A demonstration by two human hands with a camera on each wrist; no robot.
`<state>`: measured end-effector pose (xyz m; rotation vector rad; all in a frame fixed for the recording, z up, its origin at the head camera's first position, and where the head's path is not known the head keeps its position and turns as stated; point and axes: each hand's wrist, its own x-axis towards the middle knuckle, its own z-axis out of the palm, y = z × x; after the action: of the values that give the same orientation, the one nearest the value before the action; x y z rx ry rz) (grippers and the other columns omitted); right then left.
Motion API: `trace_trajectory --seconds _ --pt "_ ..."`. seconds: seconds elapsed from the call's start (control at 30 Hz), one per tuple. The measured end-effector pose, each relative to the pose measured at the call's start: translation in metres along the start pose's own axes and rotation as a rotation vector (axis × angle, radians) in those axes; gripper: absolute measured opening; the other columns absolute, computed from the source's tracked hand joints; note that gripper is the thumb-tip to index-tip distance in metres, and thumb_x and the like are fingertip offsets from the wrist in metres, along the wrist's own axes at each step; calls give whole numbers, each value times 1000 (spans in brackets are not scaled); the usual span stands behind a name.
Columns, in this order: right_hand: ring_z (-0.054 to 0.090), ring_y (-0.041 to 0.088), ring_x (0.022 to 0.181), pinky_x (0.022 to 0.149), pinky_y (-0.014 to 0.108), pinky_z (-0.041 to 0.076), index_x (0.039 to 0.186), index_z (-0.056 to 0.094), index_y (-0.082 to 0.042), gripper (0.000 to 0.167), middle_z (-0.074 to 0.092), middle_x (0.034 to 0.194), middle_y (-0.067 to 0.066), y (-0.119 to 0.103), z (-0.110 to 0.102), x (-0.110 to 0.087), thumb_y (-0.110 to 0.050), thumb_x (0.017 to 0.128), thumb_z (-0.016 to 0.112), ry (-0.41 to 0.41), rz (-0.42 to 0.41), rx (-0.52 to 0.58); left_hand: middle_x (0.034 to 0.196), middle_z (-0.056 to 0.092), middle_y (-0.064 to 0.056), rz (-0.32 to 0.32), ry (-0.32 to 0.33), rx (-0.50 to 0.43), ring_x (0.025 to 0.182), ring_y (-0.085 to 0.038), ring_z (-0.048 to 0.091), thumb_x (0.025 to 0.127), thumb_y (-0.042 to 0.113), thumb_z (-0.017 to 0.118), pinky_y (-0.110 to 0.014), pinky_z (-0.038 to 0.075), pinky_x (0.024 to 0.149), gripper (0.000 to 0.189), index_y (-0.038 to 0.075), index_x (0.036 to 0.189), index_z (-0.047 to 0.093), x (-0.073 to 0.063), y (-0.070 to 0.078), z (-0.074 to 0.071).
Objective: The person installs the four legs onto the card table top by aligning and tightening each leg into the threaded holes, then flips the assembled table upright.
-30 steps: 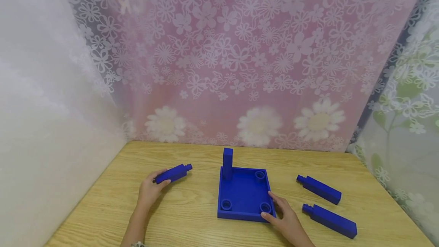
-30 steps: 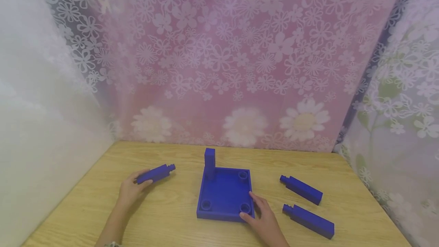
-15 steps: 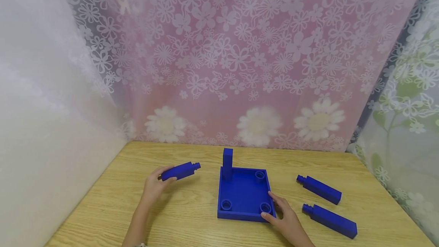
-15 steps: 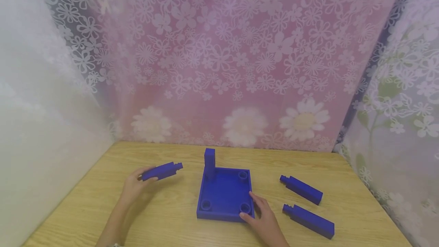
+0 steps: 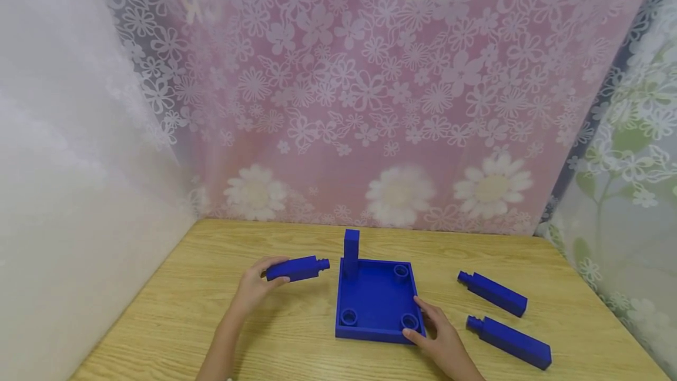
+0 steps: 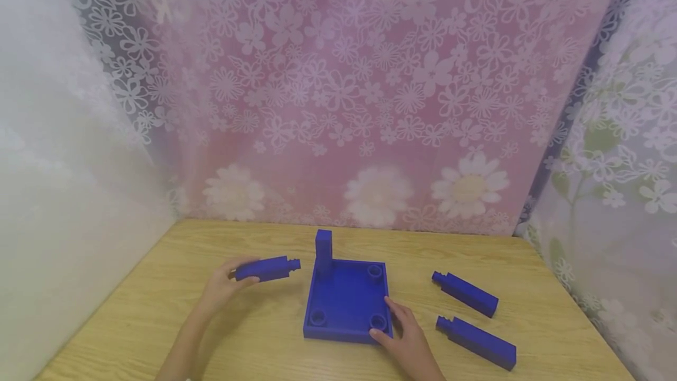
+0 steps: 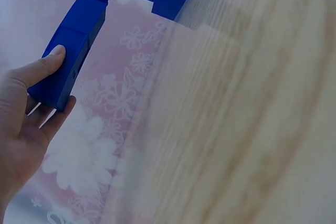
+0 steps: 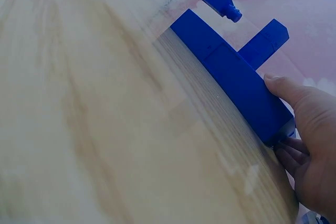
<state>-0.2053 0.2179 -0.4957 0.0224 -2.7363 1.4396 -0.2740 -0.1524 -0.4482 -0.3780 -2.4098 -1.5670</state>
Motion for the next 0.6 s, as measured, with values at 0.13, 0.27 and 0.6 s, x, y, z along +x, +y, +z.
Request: trace_trajectory --seconds 0.13,0.27,0.6 --pt "48 36 112 89 49 41 138 41 -6 76 43 130 20 1 1 0 -43 78 70 5 -7 -25 112 59 -8 36 -23 -15 104 -30 54 76 3 73 -43 46 85 37 4 112 65 1 2 7" --pt "49 37 111 89 51 41 138 41 -5 76 43 129 21 -1 0 -2 -43 78 70 13 -8 -32 110 59 -8 51 -42 -22 103 -29 55 76 3 72 -41 47 85 37 3 113 64 2 6 13" --pt "46 36 115 92 51 39 139 40 -8 77 40 132 20 -3 -1 -3 -42 77 71 -6 20 -4 111 58 -10 95 -99 -16 103 -29 55 77 1 71 -36 47 85 39 5 115 63 1 14 23"
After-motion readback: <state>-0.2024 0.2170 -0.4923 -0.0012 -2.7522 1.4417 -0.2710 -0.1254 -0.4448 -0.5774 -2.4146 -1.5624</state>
